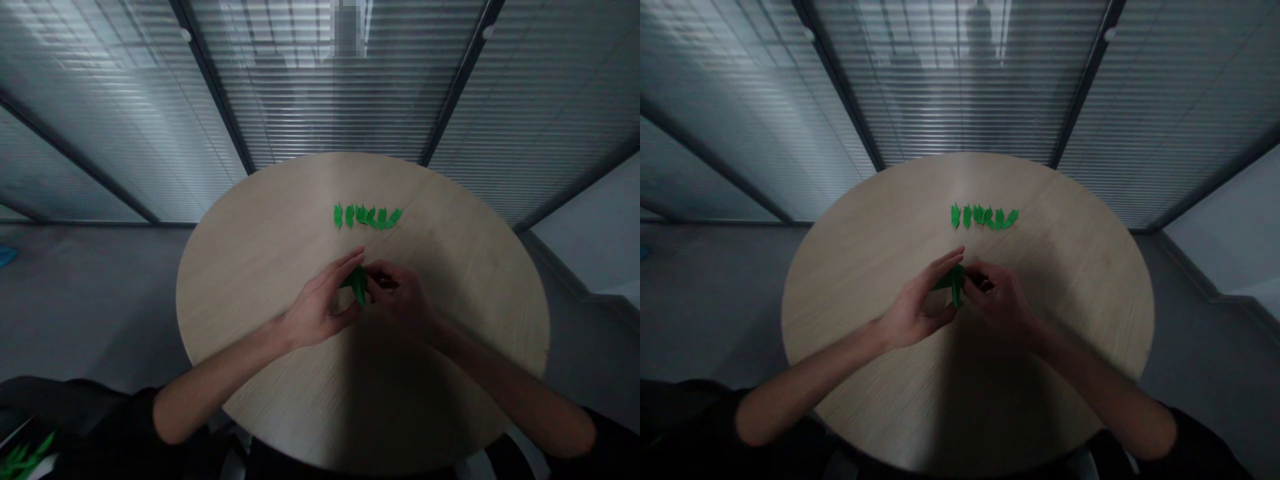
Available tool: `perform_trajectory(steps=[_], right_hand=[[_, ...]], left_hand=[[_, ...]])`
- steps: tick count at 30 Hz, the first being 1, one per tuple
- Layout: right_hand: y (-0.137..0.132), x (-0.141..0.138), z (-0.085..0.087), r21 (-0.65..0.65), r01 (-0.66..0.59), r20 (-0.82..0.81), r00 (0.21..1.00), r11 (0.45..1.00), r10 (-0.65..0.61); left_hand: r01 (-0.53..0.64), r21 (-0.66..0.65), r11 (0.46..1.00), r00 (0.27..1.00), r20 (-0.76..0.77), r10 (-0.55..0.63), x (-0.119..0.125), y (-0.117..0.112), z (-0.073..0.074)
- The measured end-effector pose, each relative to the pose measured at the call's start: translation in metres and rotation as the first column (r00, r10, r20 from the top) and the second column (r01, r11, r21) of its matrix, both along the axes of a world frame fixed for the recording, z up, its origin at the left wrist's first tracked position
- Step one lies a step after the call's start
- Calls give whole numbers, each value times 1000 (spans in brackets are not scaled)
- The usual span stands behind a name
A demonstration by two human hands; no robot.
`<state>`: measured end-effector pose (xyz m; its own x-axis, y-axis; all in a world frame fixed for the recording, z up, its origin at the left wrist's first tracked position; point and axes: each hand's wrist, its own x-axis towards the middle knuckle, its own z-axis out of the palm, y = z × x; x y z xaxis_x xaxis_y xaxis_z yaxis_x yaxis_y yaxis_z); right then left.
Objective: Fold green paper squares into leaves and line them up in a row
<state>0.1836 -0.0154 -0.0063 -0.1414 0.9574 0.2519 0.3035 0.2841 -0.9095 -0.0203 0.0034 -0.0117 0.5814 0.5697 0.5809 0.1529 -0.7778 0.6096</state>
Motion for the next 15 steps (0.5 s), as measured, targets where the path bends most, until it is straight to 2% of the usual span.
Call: perform_trajectory(steps=[7, 12, 15], right_hand=[[1, -1, -1, -15, 48, -47, 998, 999, -48], [-2, -2, 4, -36, -1, -61, 998, 999, -1], [-3, -1, 6, -16, -21, -52, 998, 1000, 20]], left_hand=[[-225, 101, 969, 973, 66, 219, -2, 0, 0], [-264, 116, 957, 964, 68, 258, -2, 1, 0], [-315, 84, 945, 944, 127, 304, -1, 3, 1]])
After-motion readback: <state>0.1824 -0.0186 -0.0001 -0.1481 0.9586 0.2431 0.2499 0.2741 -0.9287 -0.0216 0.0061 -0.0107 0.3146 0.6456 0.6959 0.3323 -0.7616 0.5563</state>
